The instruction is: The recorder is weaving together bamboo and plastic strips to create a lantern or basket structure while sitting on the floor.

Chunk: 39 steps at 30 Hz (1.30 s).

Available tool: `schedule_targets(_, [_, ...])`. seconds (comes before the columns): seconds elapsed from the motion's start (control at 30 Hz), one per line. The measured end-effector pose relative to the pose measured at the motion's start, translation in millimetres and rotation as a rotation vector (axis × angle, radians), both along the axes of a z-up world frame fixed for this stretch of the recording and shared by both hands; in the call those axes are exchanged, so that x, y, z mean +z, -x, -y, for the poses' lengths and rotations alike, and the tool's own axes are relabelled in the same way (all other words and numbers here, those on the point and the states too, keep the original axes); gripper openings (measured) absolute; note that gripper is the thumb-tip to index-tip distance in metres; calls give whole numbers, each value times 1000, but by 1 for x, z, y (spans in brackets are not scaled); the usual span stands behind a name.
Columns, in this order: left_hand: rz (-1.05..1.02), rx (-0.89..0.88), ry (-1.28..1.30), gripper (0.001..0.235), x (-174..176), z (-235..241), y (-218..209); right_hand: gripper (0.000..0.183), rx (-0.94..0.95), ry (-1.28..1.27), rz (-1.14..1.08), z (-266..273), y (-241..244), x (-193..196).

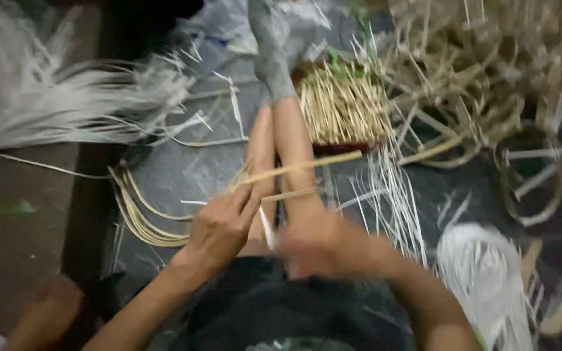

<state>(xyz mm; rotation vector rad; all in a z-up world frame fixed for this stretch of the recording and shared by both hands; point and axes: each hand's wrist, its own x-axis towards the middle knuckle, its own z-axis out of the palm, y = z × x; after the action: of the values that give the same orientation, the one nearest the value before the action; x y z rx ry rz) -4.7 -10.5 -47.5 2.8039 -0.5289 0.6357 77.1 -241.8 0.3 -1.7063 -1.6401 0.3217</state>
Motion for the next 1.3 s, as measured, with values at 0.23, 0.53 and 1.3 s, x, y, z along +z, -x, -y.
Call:
schedule_targets(0.23, [89, -67, 241, 21, 20, 0, 12, 31, -634, 324, -282, -17, -76, -119])
schedule_targets(0.53, [87, 4, -18, 29, 21, 11, 8, 16, -73, -56, -84, 10, -16, 9])
schedule_targets(1.3, [168, -25, 188, 25, 26, -4, 9, 23, -475, 373, -382, -7, -20, -122])
